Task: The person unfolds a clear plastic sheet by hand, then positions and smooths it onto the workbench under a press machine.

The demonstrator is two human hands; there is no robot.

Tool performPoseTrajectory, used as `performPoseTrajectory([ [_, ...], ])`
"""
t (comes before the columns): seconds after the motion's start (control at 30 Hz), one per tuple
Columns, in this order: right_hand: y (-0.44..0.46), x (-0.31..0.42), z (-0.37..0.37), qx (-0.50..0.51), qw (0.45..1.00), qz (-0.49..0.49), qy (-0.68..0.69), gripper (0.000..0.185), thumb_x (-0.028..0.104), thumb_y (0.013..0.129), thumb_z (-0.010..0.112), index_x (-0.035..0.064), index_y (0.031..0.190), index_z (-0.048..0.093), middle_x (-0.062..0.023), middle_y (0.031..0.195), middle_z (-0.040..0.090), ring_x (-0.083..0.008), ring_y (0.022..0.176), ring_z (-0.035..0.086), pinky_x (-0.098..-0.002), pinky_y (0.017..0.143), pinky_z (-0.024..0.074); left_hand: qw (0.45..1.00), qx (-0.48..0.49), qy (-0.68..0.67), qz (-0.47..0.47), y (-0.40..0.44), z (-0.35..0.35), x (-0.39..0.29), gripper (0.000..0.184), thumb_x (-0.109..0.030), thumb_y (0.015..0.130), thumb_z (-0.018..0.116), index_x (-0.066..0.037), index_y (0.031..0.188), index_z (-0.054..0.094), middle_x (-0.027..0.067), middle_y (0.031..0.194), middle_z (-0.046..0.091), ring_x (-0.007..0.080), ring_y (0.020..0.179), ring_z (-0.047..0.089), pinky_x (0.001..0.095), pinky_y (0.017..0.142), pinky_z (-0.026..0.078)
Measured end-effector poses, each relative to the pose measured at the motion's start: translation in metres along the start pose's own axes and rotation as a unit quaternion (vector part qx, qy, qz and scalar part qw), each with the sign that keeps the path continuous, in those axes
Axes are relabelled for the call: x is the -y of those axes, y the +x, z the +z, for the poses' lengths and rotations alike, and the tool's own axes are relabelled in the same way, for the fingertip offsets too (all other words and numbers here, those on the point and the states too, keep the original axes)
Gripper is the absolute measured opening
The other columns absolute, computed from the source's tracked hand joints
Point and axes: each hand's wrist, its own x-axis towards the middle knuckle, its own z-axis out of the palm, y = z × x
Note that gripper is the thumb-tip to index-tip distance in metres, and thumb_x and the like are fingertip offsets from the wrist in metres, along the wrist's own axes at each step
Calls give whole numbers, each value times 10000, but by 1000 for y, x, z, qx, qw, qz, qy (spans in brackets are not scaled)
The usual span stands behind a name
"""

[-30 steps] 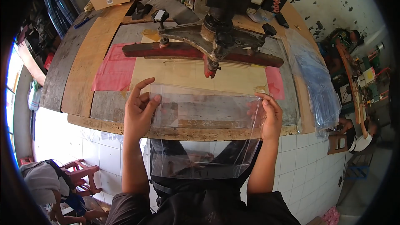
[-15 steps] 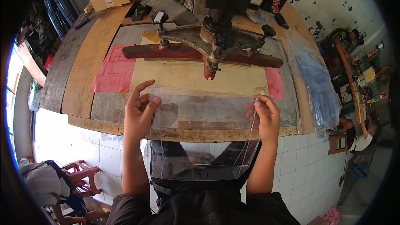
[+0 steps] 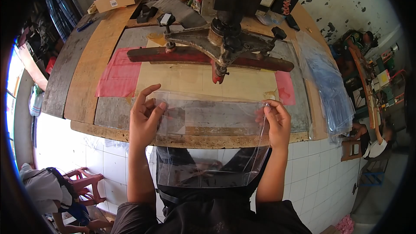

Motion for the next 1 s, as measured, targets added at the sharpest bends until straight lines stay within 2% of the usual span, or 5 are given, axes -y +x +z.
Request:
performPoseTrajectory([
  [0.17,0,1,0,-2,1000,3,0,190,138,1050,634,14,1181,693,-40,945,714,-104,848,699,-278,688,573,1000,0,-11,7,0,1,0,488,-99,1003,653,-39,1469,522,30,863,716,51,762,614,207,698,447],
  [0.23,0,0,0,-3,1000,6,0,189,139,1051,633,16,1180,694,-41,947,718,-104,844,701,-275,686,568,999,-9,-43,19,0,4,0,489,-53,995,641,-8,1464,509,82,913,755,75,756,667,205,643,452],
  [0.47,0,-1,-1,2,1000,0,6,201,150,1053,634,13,1188,688,-38,947,716,-105,851,698,-277,691,570,997,12,-73,17,0,-3,4,424,-58,1009,628,11,1417,535,112,962,766,108,818,706,221,694,505],
  [0.73,-1,0,0,19,999,-7,27,241,118,1024,675,-13,1226,662,-64,1063,696,-120,905,687,-282,718,582,999,32,-15,24,-2,-4,12,185,-104,920,821,34,984,717,77,954,754,100,866,691,255,740,525],
  [1.0,-1,0,-1,28,999,0,26,280,86,989,727,-26,1235,651,-79,1118,691,-112,922,673,-273,731,576,997,39,70,-16,-2,-6,3,228,-163,940,805,44,921,710,51,910,711,78,812,653,231,721,492],
])
